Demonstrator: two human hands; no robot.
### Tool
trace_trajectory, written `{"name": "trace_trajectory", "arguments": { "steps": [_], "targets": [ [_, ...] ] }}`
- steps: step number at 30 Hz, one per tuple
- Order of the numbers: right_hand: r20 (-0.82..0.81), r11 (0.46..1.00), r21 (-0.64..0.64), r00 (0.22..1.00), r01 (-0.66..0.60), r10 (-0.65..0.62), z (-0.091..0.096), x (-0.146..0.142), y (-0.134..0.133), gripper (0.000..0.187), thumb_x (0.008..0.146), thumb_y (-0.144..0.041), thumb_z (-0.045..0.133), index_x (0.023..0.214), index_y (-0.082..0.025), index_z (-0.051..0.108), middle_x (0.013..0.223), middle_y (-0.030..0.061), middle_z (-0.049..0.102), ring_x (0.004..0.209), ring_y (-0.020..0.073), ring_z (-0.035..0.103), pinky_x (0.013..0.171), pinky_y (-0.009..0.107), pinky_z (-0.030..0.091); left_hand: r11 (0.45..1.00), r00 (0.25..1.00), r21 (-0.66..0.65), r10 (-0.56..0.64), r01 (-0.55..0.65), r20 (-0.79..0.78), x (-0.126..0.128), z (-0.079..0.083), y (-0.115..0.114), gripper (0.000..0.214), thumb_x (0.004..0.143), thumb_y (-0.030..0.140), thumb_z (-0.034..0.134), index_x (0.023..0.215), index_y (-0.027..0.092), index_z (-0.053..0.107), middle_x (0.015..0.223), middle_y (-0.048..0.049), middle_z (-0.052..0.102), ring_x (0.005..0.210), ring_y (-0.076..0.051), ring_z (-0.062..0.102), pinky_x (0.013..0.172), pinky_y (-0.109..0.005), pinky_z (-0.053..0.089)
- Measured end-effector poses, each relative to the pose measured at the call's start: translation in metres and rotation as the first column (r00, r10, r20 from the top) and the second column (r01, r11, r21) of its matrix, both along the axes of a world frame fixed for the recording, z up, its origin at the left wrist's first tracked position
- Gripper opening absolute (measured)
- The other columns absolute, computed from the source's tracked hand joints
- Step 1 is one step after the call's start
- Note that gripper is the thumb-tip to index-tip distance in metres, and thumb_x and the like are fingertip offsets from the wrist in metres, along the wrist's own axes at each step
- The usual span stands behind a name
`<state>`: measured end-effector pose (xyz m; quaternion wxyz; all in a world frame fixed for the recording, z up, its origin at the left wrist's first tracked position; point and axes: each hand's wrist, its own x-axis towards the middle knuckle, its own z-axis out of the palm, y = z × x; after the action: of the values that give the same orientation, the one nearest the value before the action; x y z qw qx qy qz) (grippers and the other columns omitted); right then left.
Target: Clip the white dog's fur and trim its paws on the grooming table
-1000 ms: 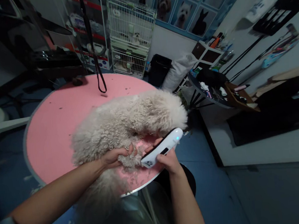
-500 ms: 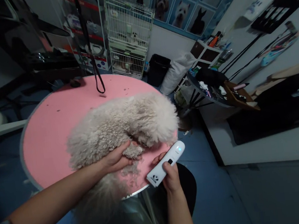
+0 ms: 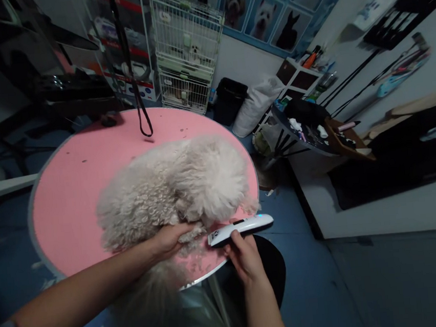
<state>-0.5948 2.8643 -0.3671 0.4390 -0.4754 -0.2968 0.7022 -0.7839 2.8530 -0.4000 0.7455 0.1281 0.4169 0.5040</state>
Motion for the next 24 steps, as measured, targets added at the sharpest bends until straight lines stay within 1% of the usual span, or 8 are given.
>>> {"name": "trace_trajectory", "arguments": {
  "steps": [3,5,9,11,13,18,21,24],
  "targets": [
    [0.058,0.991,-0.021,0.989,-0.132,0.133,0.001,-0.003,0.002,0.040,0.068,-0.052,0.076,0.076,-0.016,0.061,0.056,-0.0005,0.064,0.034,0.0044,0.039,0.034,0.018,0.033,0.998,0.994,-0.009,-0.058,0.057,-0.096,-0.004,-0.005,-0.007,0.026,0.063,0.028,0.077,0.082,0.012,0.071,0.083,-0.0069,0.071,0.078,-0.020,0.063,0.072,-0.029,0.049],
    [0.061,0.987,-0.031,0.985,-0.157,0.159,0.000,-0.005,0.002,0.044,0.070,-0.056,0.072,0.068,-0.014,0.060,0.047,-0.0017,0.057,0.032,0.0026,0.034,0.033,0.016,0.028,0.994,0.982,0.009,-0.102,0.105,-0.159,-0.008,-0.003,-0.011,0.026,0.066,0.032,0.075,0.083,0.013,0.071,0.080,-0.0064,0.070,0.077,-0.021,0.062,0.069,-0.030,0.049],
    [0.029,0.999,-0.011,0.998,-0.051,0.051,-0.002,-0.011,-0.005,0.041,0.067,-0.051,0.077,0.078,-0.015,0.063,0.072,0.0048,0.071,0.037,0.0038,0.045,0.037,0.018,0.039,0.989,0.948,0.082,-0.090,0.120,-0.304,-0.020,0.005,-0.020,0.025,0.068,0.027,0.072,0.090,0.015,0.072,0.086,-0.0054,0.071,0.080,-0.022,0.062,0.069,-0.030,0.050],
    [0.043,1.000,0.021,0.999,0.018,-0.019,-0.003,-0.015,-0.011,0.040,0.065,-0.048,0.080,0.081,-0.016,0.061,0.080,0.0057,0.073,0.039,0.0054,0.050,0.038,0.020,0.042,0.989,0.936,0.098,-0.073,0.113,-0.345,-0.024,0.007,-0.023,0.021,0.068,0.024,0.071,0.088,0.017,0.072,0.088,-0.0039,0.071,0.084,-0.023,0.061,0.071,-0.030,0.050],
    [0.067,0.996,0.069,0.996,0.059,-0.064,-0.004,-0.019,-0.017,0.040,0.065,-0.046,0.080,0.084,-0.018,0.059,0.078,0.0041,0.072,0.041,0.0066,0.052,0.038,0.020,0.043,0.988,0.934,0.094,-0.086,0.126,-0.347,-0.026,0.008,-0.024,0.017,0.068,0.023,0.071,0.084,0.018,0.072,0.087,-0.0036,0.071,0.087,-0.023,0.061,0.073,-0.030,0.050],
    [0.085,0.978,0.201,0.993,0.065,-0.083,-0.006,-0.029,-0.027,0.045,0.067,-0.042,0.080,0.097,-0.021,0.053,0.083,0.0029,0.072,0.046,0.0096,0.057,0.039,0.020,0.043,0.984,0.935,0.151,-0.036,0.095,-0.352,-0.025,0.008,-0.021,0.015,0.067,0.022,0.073,0.082,0.019,0.074,0.092,-0.0041,0.071,0.092,-0.022,0.061,0.087,-0.030,0.046],
    [0.080,0.957,0.253,0.982,0.143,-0.168,-0.007,-0.033,-0.030,0.049,0.066,-0.040,0.081,0.100,-0.022,0.052,0.084,0.0015,0.070,0.054,0.0122,0.060,0.047,0.024,0.049,0.987,0.935,0.134,-0.039,0.092,-0.352,-0.025,0.008,-0.020,0.011,0.065,0.020,0.073,0.076,0.019,0.073,0.080,-0.0024,0.070,0.088,-0.024,0.061,0.082,-0.029,0.047],
    [0.112,0.946,0.262,0.968,0.190,-0.225,-0.006,-0.035,-0.031,0.040,0.068,-0.042,0.077,0.095,-0.020,0.056,0.079,0.0023,0.070,0.053,0.0127,0.060,0.042,0.021,0.043,0.986,0.947,0.143,-0.038,0.087,-0.318,-0.025,0.009,-0.019,0.009,0.064,0.018,0.073,0.072,0.019,0.073,0.077,-0.0021,0.070,0.085,-0.025,0.061,0.079,-0.030,0.048]
  ]
}}
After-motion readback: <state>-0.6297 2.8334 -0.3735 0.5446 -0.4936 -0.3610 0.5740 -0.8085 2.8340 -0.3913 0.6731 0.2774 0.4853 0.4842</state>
